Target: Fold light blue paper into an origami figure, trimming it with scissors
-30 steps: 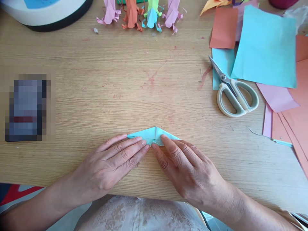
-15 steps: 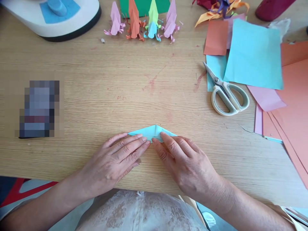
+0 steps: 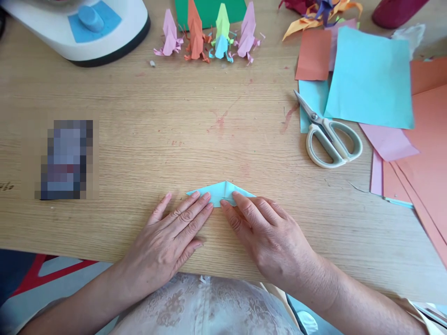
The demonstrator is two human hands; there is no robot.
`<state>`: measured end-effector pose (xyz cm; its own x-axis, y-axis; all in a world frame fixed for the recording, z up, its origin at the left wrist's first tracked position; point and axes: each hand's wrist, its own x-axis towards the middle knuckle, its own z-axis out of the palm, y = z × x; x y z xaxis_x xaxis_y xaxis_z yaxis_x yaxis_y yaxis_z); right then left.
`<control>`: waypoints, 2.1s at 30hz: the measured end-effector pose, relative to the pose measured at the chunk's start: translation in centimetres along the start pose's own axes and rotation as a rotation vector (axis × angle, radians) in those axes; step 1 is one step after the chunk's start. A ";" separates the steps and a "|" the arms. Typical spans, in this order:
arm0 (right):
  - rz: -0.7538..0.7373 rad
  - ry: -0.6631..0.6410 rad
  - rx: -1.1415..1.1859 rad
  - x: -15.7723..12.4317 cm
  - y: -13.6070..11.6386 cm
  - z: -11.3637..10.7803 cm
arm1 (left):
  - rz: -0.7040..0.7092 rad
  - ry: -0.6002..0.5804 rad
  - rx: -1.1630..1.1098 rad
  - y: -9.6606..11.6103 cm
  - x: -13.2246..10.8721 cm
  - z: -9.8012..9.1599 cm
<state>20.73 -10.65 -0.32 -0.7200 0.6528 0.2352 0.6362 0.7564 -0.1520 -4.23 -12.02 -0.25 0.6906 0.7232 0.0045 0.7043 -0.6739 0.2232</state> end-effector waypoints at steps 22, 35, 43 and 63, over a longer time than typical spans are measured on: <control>-0.017 0.019 0.001 -0.1 0.0 0.2 | -0.020 -0.059 0.048 -1.0 -0.9 -0.2; 0.069 -0.055 0.090 -0.2 0.0 0.1 | -0.021 -0.129 0.113 -0.8 -1.0 -0.7; 0.046 -0.032 0.066 -0.4 0.1 0.8 | -0.071 -0.143 0.151 -0.5 -1.0 -1.2; 0.370 0.244 0.386 -0.2 1.9 0.2 | 0.072 0.028 0.142 0.5 1.6 0.0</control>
<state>22.06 -9.35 -0.90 -0.3551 0.8828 0.3075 0.6533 0.4696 -0.5939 -2.76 -11.17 -0.11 0.7370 0.6745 0.0428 0.6703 -0.7376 0.0813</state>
